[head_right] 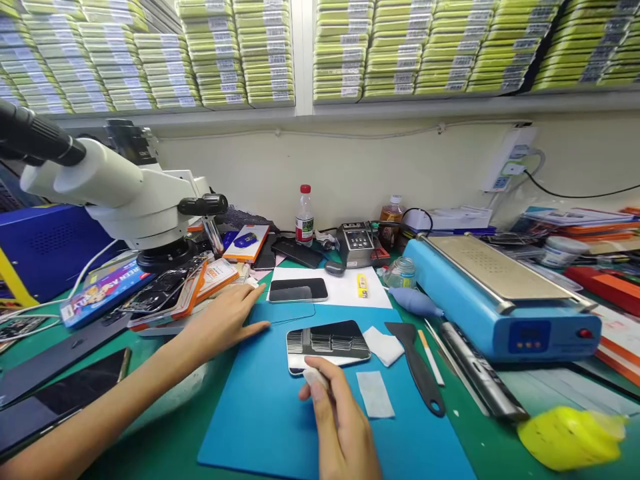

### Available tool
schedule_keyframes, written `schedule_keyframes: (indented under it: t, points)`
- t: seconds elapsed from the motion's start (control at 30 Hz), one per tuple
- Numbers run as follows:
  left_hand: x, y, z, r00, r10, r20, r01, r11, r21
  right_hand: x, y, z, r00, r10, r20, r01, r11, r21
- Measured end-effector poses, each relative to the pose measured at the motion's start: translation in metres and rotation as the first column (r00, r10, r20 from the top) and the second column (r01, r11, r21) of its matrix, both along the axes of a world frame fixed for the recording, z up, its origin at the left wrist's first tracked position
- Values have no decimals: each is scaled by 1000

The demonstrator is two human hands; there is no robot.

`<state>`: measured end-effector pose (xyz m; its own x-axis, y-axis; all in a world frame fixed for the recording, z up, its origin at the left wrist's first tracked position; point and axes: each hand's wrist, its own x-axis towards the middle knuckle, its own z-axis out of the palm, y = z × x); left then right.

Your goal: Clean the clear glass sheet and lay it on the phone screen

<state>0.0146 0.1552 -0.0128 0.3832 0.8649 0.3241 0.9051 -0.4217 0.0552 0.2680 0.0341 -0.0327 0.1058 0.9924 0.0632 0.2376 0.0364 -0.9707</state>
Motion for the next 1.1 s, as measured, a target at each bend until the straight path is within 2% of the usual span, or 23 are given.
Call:
schedule_keyframes:
  t: [0.1, 0.23, 0.33, 0.47, 0.57, 0.63, 0.7, 0.77, 0.87, 0.97, 1.1]
  points:
    - [-12, -17, 9, 998, 52, 36, -52, 998, 18, -5, 4, 2, 998, 48, -43, -48, 999, -17]
    - [-40, -58, 13, 984, 121, 130, -124, 992, 15, -13, 13, 5, 998, 43, -48, -44, 999, -19]
    - [-56, -96, 3, 973, 141, 185, -141, 990, -12, -15, 16, 7, 998, -21, -63, 22, 1000, 8]
    - [-51, -130, -19, 938, 47, 343, 4, 990, -144, -11, 6, 8, 971, -191, -146, 198, 979, 39]
    - [-33, -132, -28, 940, -30, 339, 122, 960, -253, -6, -6, 4, 965, -242, -102, 248, 968, 42]
    - [-21, -128, -30, 946, -46, 321, 138, 953, -268, -2, -9, 0, 966, -256, -48, 258, 964, 61]
    - [-14, -122, -30, 950, -54, 308, 143, 951, -274, 3, -8, -6, 968, -250, 36, 243, 960, 135]
    - [-12, -119, -32, 949, -51, 311, 148, 944, -296, 9, -3, -12, 959, -225, 172, 175, 949, 262]
    - [-15, -119, -38, 937, -20, 349, 149, 925, -348, 13, 1, -17, 898, -223, 381, 57, 914, 401]
    - [-18, -120, -41, 924, 8, 382, 152, 910, -386, 8, -3, -19, 845, -202, 495, -25, 910, 414]
    - [-17, -122, -41, 916, 9, 401, 161, 907, -390, -4, -11, -15, 831, -73, 552, -160, 918, 362]
